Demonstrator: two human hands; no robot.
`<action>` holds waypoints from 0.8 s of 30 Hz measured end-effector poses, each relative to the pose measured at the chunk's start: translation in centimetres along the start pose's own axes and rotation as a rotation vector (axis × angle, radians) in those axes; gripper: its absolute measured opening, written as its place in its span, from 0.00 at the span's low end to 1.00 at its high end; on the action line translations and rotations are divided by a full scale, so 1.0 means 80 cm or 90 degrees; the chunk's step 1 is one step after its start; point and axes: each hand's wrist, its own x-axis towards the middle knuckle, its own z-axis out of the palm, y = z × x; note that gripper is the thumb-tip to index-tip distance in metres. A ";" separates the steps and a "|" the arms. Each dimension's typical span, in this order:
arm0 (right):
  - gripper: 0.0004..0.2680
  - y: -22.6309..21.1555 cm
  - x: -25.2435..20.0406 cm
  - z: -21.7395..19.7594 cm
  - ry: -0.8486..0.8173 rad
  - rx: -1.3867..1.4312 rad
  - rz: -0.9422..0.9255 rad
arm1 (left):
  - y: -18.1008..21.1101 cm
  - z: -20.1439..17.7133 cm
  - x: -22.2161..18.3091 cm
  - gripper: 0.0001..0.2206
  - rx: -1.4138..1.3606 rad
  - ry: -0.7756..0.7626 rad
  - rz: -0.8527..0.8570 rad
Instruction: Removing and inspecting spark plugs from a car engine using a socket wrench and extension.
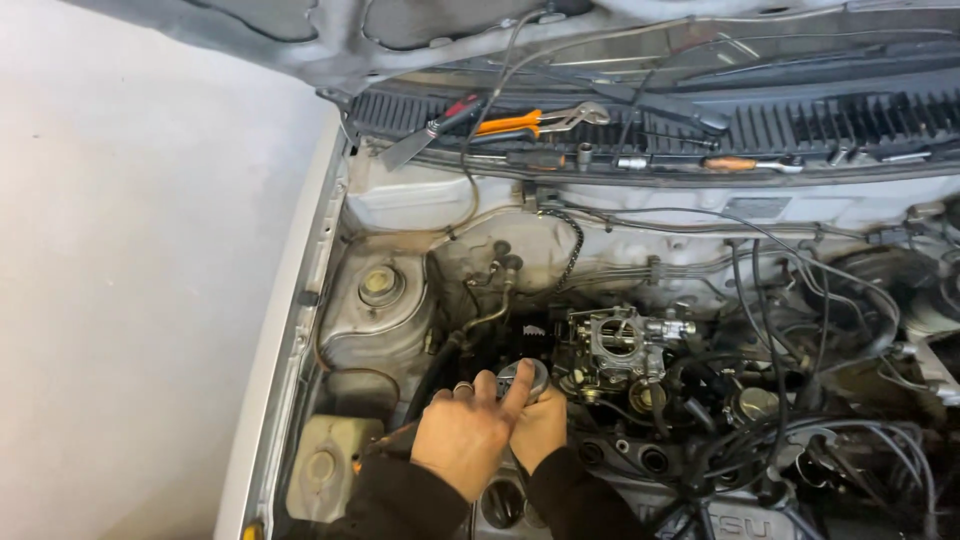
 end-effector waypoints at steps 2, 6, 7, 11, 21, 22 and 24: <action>0.04 -0.018 0.005 -0.001 -0.014 0.020 -0.006 | -0.003 0.013 -0.001 0.33 0.030 0.016 0.011; 0.05 -0.030 0.008 -0.014 -0.054 -0.093 0.011 | -0.048 0.024 0.007 0.34 -0.014 0.076 0.128; 0.05 -0.024 0.012 -0.013 -0.058 -0.093 0.008 | -0.058 0.023 0.014 0.34 -0.011 0.079 0.126; 0.11 0.002 0.020 -0.012 -0.073 -0.056 0.033 | -0.078 0.027 0.029 0.33 -0.081 0.112 0.258; 0.03 -0.028 0.018 -0.008 -0.047 -0.097 0.016 | -0.068 -0.006 0.027 0.23 -0.462 -0.126 0.009; 0.03 -0.028 0.016 -0.006 -0.042 -0.097 0.018 | -0.067 -0.003 0.027 0.23 -0.464 -0.130 0.013; 0.03 -0.029 0.019 -0.003 -0.061 -0.039 -0.002 | -0.066 0.003 0.028 0.19 -0.577 -0.130 -0.084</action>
